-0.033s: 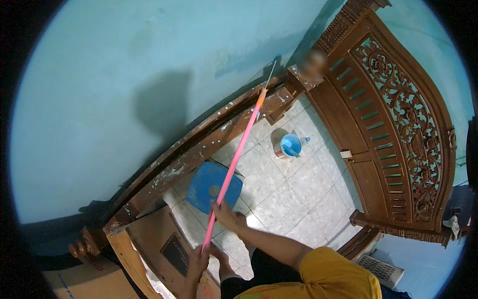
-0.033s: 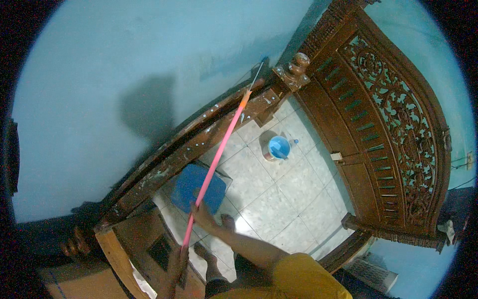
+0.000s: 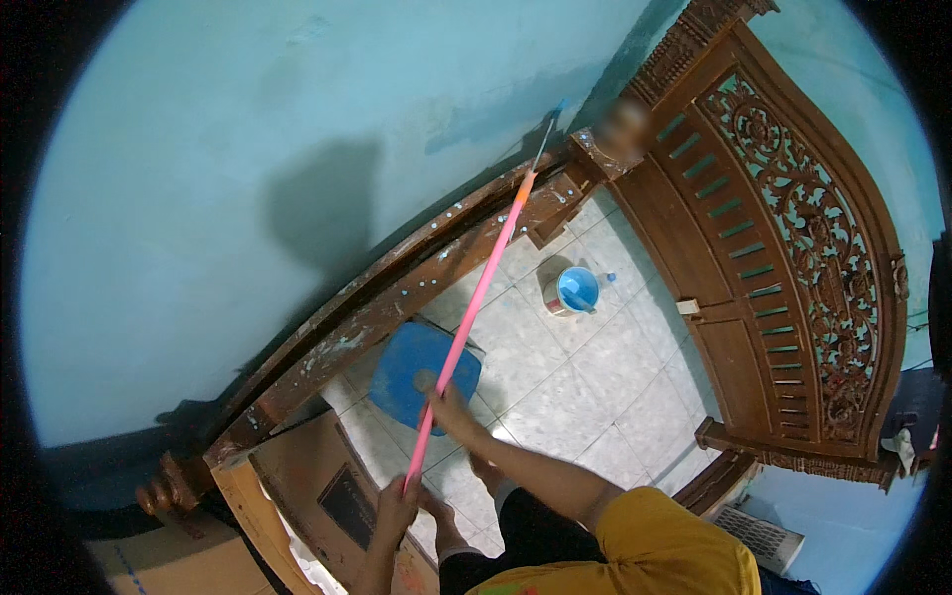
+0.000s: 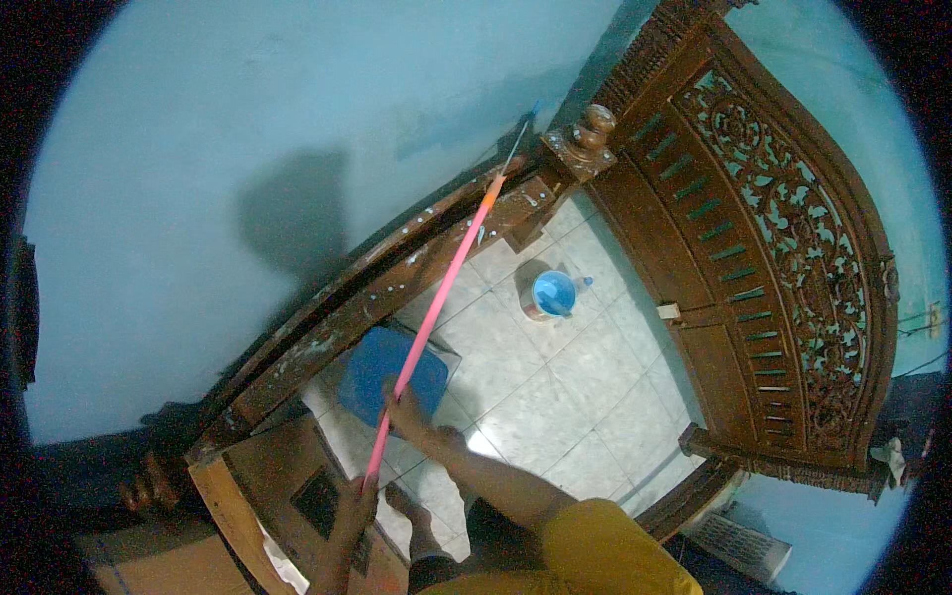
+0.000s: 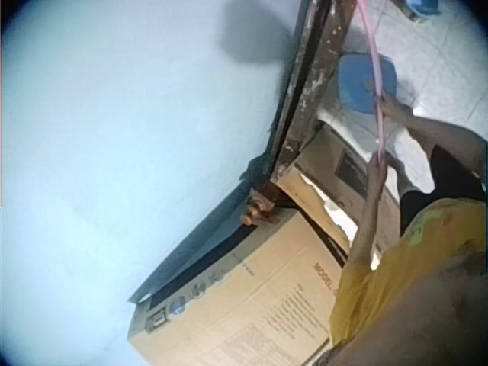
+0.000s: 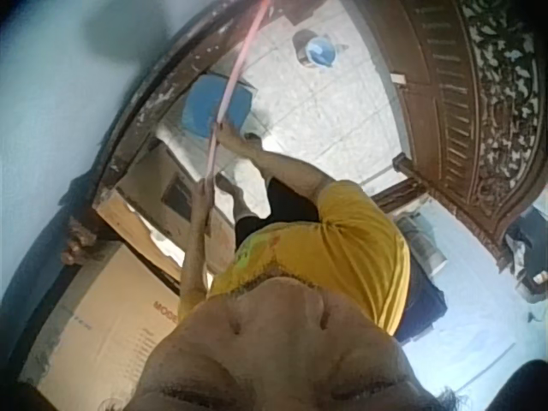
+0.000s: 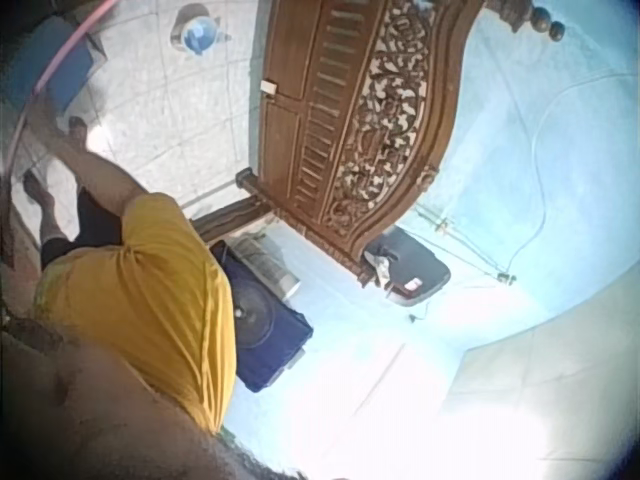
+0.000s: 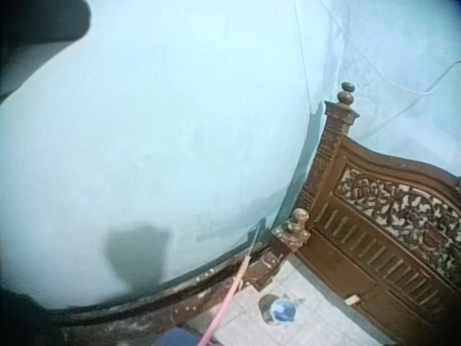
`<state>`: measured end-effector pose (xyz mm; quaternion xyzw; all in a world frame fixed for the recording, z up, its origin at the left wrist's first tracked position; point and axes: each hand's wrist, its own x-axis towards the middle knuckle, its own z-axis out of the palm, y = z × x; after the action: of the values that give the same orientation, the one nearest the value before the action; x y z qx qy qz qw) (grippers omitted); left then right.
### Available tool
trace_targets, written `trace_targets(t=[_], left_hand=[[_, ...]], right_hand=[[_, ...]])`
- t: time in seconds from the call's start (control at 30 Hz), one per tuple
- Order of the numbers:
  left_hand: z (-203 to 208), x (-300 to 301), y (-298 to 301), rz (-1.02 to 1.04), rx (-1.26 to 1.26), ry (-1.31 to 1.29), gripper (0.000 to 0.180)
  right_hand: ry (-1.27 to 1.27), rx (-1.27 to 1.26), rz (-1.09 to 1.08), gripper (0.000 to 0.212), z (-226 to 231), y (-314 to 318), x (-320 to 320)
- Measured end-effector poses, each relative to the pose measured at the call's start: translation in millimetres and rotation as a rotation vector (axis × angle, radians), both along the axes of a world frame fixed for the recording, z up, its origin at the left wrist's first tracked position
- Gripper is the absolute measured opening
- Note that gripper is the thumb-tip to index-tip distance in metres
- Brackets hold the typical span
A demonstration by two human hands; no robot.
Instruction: The person paints a light blue wall using a roller attached to a long pink extension pole. They repeatedly dip the roller into a bucket of paint on the floor and apply it to the wall surface in vertical strokes.
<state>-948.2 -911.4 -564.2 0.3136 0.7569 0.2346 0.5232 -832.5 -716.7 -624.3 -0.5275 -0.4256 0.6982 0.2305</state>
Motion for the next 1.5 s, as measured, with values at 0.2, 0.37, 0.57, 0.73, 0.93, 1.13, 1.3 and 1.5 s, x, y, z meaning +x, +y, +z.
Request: trace_targets(t=[0.2,0.37,0.57,0.73,0.93,1.13,1.3,1.5], left_hand=[[-2,47,167,0.039,-0.035,-0.305,0.05],[8,40,131,0.109,-0.093,-0.347,0.046],[38,16,-19,0.162,-0.123,-0.232,0.045],[68,-15,-179,0.267,-0.198,-0.16,0.044],[93,-34,-369,0.403,-0.164,-0.11,0.039],[135,-12,-472,0.061,0.034,0.354,0.033],[156,11,-520,0.117,0.214,0.224,0.033],[130,39,-500,0.239,0.107,-0.006,0.039]], right_hand=[[-0.156,-0.035,-0.156,0.037,-37,156,56],[-0.17,-0.042,-0.116,0.047,-4,123,45],[-0.208,0.118,-0.077,0.042,-32,19,12],[-0.095,-0.07,0.15,0.039,30,-124,-41],[-0.002,-0.065,0.398,0.034,29,-295,-78],[0.203,-0.256,0.404,0.031,90,-384,-60],[0.262,-0.269,0.347,0.027,130,-422,-23],[0.301,-0.046,0.222,0.02,173,-418,14]])
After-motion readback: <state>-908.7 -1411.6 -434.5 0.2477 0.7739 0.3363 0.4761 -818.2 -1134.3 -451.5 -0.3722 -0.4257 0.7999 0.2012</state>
